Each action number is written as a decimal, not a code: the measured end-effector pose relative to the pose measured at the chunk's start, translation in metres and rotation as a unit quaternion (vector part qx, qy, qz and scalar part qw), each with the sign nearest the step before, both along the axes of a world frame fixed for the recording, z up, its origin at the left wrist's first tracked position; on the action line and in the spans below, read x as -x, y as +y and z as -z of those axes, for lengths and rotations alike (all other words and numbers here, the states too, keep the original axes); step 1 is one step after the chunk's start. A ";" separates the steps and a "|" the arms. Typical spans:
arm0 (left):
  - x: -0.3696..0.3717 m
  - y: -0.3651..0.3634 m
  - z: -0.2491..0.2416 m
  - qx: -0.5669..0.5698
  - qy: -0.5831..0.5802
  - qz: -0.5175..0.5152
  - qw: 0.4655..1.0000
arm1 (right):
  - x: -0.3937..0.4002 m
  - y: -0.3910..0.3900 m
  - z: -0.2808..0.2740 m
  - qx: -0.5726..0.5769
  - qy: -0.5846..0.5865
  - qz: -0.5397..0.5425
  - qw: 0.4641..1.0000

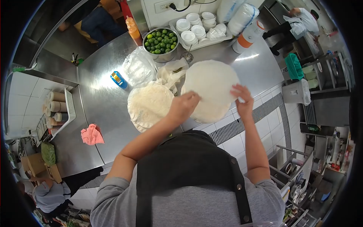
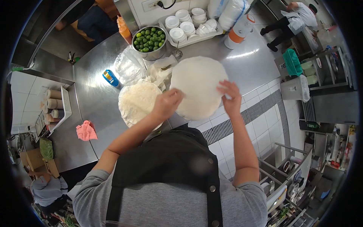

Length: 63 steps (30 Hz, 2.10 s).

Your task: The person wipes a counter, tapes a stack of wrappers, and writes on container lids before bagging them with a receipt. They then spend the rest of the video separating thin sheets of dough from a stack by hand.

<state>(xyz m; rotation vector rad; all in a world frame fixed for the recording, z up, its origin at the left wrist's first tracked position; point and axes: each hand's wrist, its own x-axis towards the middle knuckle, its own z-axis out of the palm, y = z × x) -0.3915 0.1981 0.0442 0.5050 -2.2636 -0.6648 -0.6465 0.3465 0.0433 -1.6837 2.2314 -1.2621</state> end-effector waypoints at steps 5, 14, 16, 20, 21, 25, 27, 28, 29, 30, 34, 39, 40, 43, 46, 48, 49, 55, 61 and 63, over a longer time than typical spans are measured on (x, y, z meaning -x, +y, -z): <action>-0.019 0.033 0.079 0.044 -0.118 0.082 0.989 | -0.023 0.043 0.082 -0.119 -0.039 0.019 0.992; -0.032 0.034 0.096 0.048 -0.110 0.132 0.984 | -0.033 0.051 0.080 -0.176 0.023 0.004 0.984; -0.035 0.040 0.091 0.030 -0.118 0.115 0.986 | -0.030 0.041 0.078 -0.181 0.048 -0.007 0.982; -0.060 0.038 0.067 -0.066 -0.112 0.072 0.989 | -0.078 -0.017 0.042 -0.071 0.110 0.039 0.991; -0.071 0.035 0.061 -0.066 -0.116 0.056 0.989 | -0.084 -0.029 0.046 -0.089 0.123 0.032 0.988; -0.127 0.017 0.064 -0.193 -0.032 -0.166 0.966 | -0.116 -0.066 0.059 -0.162 0.197 0.057 0.965; -0.164 0.005 0.078 -0.237 0.007 -0.302 0.923 | -0.116 -0.070 0.080 -0.240 0.196 0.030 0.950; -0.181 -0.001 0.083 -0.235 0.024 -0.360 0.903 | -0.116 -0.070 0.085 -0.320 0.197 0.014 0.927; -0.195 -0.007 0.088 -0.231 0.025 -0.366 0.901 | -0.113 -0.070 0.089 -0.328 0.187 0.009 0.926; -0.209 -0.010 0.095 -0.230 0.028 -0.433 0.871 | -0.117 -0.072 0.091 -0.325 0.186 0.003 0.927; -0.241 -0.035 0.128 -0.414 0.119 -0.445 0.785 | -0.142 -0.084 0.081 -0.273 0.164 0.002 0.948; -0.241 -0.066 0.112 -0.449 0.037 -0.409 0.793 | -0.210 -0.117 0.054 -0.227 0.163 -0.115 0.953; -0.239 -0.069 0.103 -0.458 -0.013 -0.401 0.794 | -0.222 -0.122 0.047 -0.191 0.139 -0.172 0.956; -0.233 -0.073 0.072 -0.522 0.034 -0.359 0.773 | -0.243 -0.138 0.040 -0.124 0.056 -0.298 0.945; -0.222 -0.071 0.048 -0.595 0.110 -0.280 0.746 | -0.264 -0.141 0.026 -0.059 -0.022 -0.366 0.928; -0.211 -0.069 0.034 -0.603 0.130 -0.245 0.748 | -0.272 -0.143 0.026 -0.152 -0.251 -0.352 0.889; -0.205 -0.067 0.030 -0.612 0.150 -0.212 0.747 | -0.279 -0.145 0.033 -0.123 -0.294 -0.315 0.894; -0.182 -0.045 0.022 -0.634 0.233 -0.092 0.732 | -0.261 -0.148 0.019 -0.173 -0.460 -0.228 0.841; -0.181 -0.045 0.025 -0.655 0.249 -0.063 0.710 | -0.251 -0.142 0.013 -0.166 -0.477 -0.245 0.828; -0.182 -0.045 0.025 -0.654 0.259 -0.039 0.709 | -0.250 -0.142 0.016 -0.169 -0.471 -0.236 0.833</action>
